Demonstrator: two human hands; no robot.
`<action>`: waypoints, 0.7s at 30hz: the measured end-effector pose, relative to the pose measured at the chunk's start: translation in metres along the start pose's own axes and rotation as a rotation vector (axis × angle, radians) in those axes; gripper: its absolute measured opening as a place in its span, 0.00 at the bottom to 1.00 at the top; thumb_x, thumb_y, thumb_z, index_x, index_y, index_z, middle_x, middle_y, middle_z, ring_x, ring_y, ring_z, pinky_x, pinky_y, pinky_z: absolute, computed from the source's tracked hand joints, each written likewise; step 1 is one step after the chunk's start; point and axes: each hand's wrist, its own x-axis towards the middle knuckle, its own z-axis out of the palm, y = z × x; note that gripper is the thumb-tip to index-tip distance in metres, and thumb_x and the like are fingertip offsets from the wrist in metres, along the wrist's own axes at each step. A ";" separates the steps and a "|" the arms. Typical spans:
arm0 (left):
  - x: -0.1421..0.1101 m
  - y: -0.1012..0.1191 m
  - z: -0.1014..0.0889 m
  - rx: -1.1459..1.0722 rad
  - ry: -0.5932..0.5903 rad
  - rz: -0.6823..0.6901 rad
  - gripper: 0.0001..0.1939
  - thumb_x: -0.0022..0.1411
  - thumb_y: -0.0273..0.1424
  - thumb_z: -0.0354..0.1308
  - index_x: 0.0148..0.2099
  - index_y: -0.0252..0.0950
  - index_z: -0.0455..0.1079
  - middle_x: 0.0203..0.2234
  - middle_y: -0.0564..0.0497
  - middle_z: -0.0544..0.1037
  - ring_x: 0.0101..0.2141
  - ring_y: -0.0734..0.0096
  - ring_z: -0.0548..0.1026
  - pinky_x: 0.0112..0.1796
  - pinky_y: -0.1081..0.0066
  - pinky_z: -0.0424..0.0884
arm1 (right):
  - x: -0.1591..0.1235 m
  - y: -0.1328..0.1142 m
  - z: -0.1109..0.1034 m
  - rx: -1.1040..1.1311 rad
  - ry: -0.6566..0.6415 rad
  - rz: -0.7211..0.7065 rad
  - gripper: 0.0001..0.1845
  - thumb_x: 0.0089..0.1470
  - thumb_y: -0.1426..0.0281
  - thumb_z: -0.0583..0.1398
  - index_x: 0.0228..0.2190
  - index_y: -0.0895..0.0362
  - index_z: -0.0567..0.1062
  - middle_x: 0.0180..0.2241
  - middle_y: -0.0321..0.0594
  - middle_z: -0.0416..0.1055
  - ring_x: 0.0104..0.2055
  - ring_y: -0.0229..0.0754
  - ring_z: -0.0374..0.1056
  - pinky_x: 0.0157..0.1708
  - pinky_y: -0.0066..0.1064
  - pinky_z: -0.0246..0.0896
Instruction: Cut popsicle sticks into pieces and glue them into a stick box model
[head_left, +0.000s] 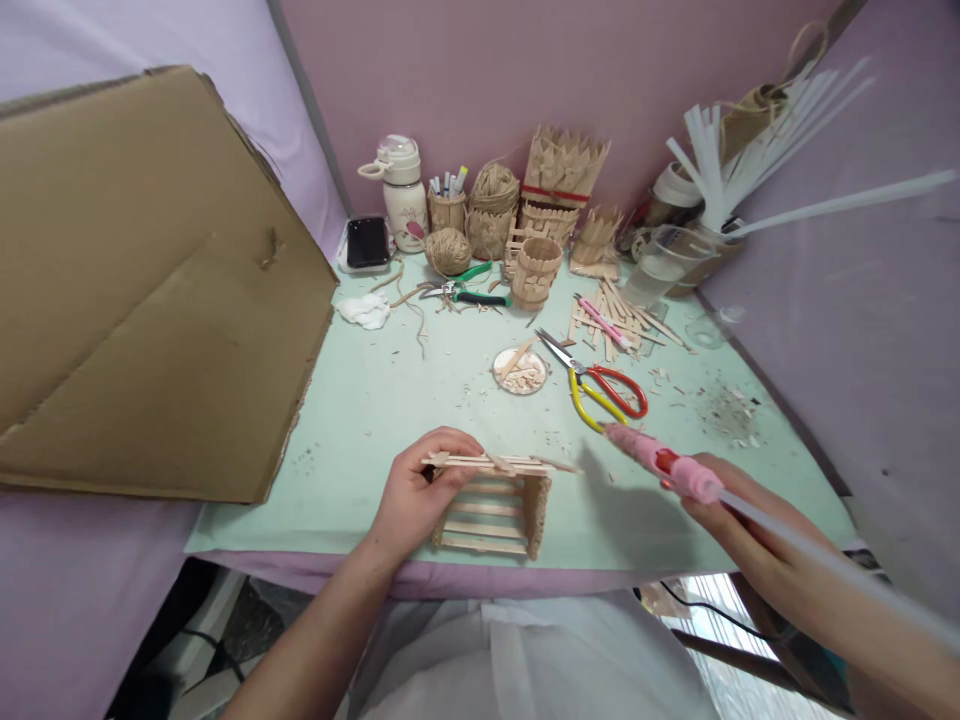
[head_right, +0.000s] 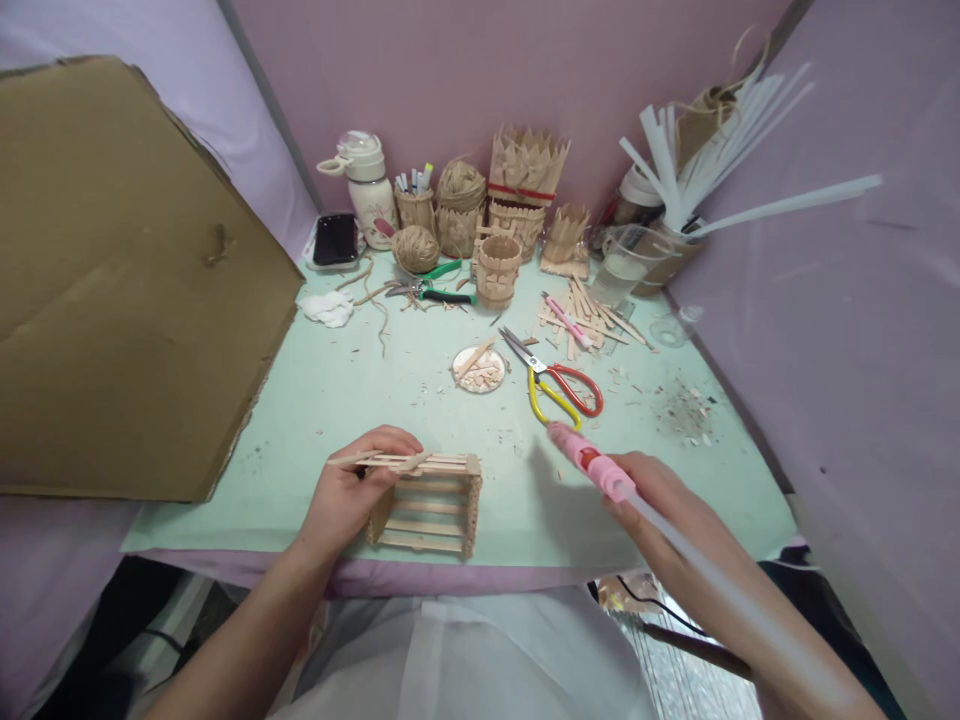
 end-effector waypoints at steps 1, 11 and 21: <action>0.000 0.000 0.000 -0.003 0.001 0.003 0.05 0.57 0.31 0.56 0.33 0.35 0.71 0.32 0.47 0.74 0.36 0.66 0.72 0.39 0.67 0.66 | 0.003 0.010 0.002 -0.078 -0.004 0.039 0.18 0.56 0.57 0.50 0.41 0.52 0.71 0.37 0.43 0.73 0.38 0.49 0.69 0.32 0.36 0.66; 0.001 -0.003 0.001 0.034 0.029 -0.018 0.04 0.57 0.28 0.56 0.34 0.35 0.71 0.32 0.49 0.74 0.36 0.68 0.72 0.40 0.69 0.66 | -0.003 0.100 0.030 -0.506 0.117 -0.016 0.21 0.56 0.56 0.49 0.39 0.60 0.69 0.34 0.50 0.71 0.37 0.53 0.64 0.39 0.46 0.60; -0.002 -0.001 0.002 0.035 0.080 -0.102 0.09 0.54 0.31 0.58 0.39 0.35 0.70 0.33 0.49 0.76 0.37 0.68 0.73 0.39 0.69 0.67 | -0.002 -0.024 0.041 0.143 0.004 -0.196 0.35 0.52 0.60 0.58 0.58 0.49 0.52 0.54 0.45 0.61 0.52 0.48 0.61 0.48 0.41 0.62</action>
